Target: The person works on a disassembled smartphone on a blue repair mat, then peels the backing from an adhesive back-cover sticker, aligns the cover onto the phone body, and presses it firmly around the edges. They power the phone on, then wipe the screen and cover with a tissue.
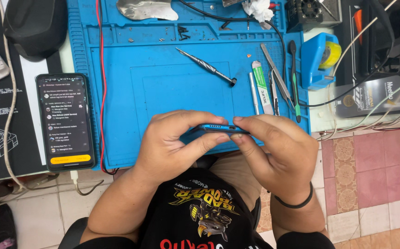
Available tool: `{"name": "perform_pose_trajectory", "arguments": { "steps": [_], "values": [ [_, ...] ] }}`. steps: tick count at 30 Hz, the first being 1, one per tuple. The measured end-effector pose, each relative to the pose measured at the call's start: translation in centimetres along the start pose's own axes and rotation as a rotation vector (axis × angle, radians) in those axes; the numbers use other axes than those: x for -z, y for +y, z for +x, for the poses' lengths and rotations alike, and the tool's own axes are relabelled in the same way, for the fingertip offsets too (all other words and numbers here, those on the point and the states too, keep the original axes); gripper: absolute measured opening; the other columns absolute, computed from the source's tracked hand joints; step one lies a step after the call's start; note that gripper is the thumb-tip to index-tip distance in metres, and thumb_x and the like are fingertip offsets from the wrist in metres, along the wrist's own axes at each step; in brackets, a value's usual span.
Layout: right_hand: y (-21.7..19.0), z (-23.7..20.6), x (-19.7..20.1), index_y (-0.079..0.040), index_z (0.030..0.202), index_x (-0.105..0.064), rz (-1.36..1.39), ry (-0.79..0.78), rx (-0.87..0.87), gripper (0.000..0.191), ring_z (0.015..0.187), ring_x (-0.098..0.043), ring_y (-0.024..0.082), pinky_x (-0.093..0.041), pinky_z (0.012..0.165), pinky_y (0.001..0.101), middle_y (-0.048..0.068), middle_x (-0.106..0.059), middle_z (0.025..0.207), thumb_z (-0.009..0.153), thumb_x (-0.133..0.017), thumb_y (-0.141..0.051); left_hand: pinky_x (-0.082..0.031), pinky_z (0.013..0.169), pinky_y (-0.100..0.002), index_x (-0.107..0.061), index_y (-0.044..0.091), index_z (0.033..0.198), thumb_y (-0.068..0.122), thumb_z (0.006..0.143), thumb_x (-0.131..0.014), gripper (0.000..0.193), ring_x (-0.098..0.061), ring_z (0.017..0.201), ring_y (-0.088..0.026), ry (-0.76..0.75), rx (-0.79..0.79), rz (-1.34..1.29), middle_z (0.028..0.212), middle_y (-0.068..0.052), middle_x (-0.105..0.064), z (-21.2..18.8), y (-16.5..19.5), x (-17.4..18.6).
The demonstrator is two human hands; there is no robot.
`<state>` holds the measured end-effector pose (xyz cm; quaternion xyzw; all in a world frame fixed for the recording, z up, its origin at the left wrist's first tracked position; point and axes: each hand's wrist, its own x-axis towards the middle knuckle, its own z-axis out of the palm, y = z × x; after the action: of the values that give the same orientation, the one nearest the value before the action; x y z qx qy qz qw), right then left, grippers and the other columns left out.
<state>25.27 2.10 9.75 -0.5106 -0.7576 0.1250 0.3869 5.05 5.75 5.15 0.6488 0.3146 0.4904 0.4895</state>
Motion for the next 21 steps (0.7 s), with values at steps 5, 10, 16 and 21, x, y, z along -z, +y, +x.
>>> {"name": "perform_pose_trajectory", "arguments": {
  "steps": [5, 10, 16, 21],
  "values": [
    [0.16, -0.25, -0.17, -0.002, 0.110, -0.072, -0.040, 0.038, 0.001, 0.026, 0.085, -0.071, 0.020, -0.056, 0.071, 0.0263, 0.011, -0.073, 0.098, 0.088, -0.085, -0.003, -0.062, 0.083, -0.027, -0.074, 0.004, 0.113, 0.010, 0.092, -0.081, 0.024, -0.080, 0.095, -0.017, 0.013, 0.014, 0.028, 0.105, -0.008, -0.080, -0.08, -0.18, -0.20],
    [0.57, -0.22, -0.39, -0.002, 0.108, -0.072, -0.050, 0.049, 0.019, 0.026, 0.081, -0.069, 0.019, -0.054, 0.067, 0.0261, 0.010, -0.073, 0.095, 0.087, -0.087, -0.004, -0.061, 0.083, -0.027, -0.073, 0.004, 0.113, 0.012, 0.093, -0.081, 0.023, -0.079, 0.094, -0.017, 0.033, -0.031, 0.076, 0.105, -0.008, -0.079, 0.04, -0.48, -0.31],
    [0.53, -0.12, -0.48, -0.001, 0.110, -0.068, 0.004, 0.033, 0.036, 0.025, 0.090, -0.074, 0.021, -0.058, 0.071, 0.0259, 0.012, -0.075, 0.103, 0.090, -0.084, -0.002, -0.061, 0.084, -0.027, -0.073, 0.004, 0.113, 0.010, 0.090, -0.083, 0.026, -0.079, 0.095, -0.017, 0.041, -0.010, 0.052, 0.105, -0.008, -0.079, 0.09, -0.42, -0.32],
    [0.28, -0.05, -0.44, 0.000, 0.109, -0.068, 0.005, 0.019, 0.008, 0.026, 0.089, -0.074, 0.021, -0.058, 0.074, 0.0285, 0.012, -0.074, 0.101, 0.088, -0.084, -0.002, -0.062, 0.086, -0.027, -0.073, 0.003, 0.114, 0.008, 0.091, -0.082, 0.025, -0.079, 0.097, -0.017, 0.020, -0.002, 0.000, 0.106, -0.009, -0.079, -0.05, -0.09, -0.13]
  ]
}}
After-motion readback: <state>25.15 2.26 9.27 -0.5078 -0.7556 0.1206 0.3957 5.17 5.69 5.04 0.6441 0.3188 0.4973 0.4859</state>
